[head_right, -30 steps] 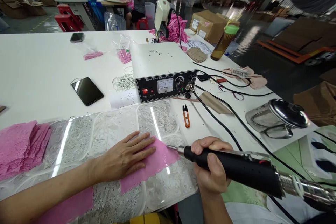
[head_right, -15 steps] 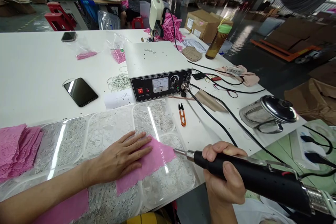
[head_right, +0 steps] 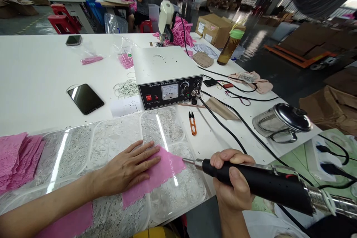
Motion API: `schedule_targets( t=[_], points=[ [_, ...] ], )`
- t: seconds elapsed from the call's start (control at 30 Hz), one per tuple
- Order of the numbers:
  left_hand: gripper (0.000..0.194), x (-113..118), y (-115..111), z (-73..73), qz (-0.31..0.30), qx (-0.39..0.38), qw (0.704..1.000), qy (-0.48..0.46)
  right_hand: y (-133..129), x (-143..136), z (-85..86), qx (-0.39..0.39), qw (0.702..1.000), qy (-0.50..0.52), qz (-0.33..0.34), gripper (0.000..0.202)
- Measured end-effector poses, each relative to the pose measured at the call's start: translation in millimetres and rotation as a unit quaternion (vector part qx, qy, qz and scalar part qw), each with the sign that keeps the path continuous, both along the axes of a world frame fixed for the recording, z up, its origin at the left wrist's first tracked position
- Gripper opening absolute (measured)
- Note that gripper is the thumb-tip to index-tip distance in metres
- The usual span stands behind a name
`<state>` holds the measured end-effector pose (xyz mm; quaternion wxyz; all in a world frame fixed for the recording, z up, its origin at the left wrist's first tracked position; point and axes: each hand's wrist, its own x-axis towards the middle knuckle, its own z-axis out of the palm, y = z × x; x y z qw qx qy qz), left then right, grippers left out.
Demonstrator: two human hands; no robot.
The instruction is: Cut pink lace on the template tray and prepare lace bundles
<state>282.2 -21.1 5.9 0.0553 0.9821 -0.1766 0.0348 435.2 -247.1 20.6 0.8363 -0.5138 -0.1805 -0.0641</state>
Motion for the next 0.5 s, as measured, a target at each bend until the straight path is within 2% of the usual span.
schedule_targets(
  t=[0.17, 0.3, 0.43, 0.5],
  points=[
    [0.047, -1.1, -0.2, 2.5, -0.004, 0.021, 1.0, -0.008, -0.5, 3.9, 1.0, 0.023, 0.999, 0.027, -0.028, 0.014],
    [0.041, 1.1, -5.3, 6.6, -0.016, 0.006, 0.999, -0.039, -9.7, 11.8, -1.0, 0.062, 0.993, 0.04, -0.092, 0.017],
    [0.031, 19.8, -22.1, 13.8, 0.0, -0.026, 1.0, -0.013, -20.4, 25.0, -11.8, 0.07, 0.983, 0.046, -0.164, 0.019],
    [0.028, 36.1, -33.7, 16.6, 0.005, -0.028, 0.999, 0.022, -28.6, 32.1, -19.6, 0.065, 0.983, 0.037, -0.17, 0.019]
  ],
)
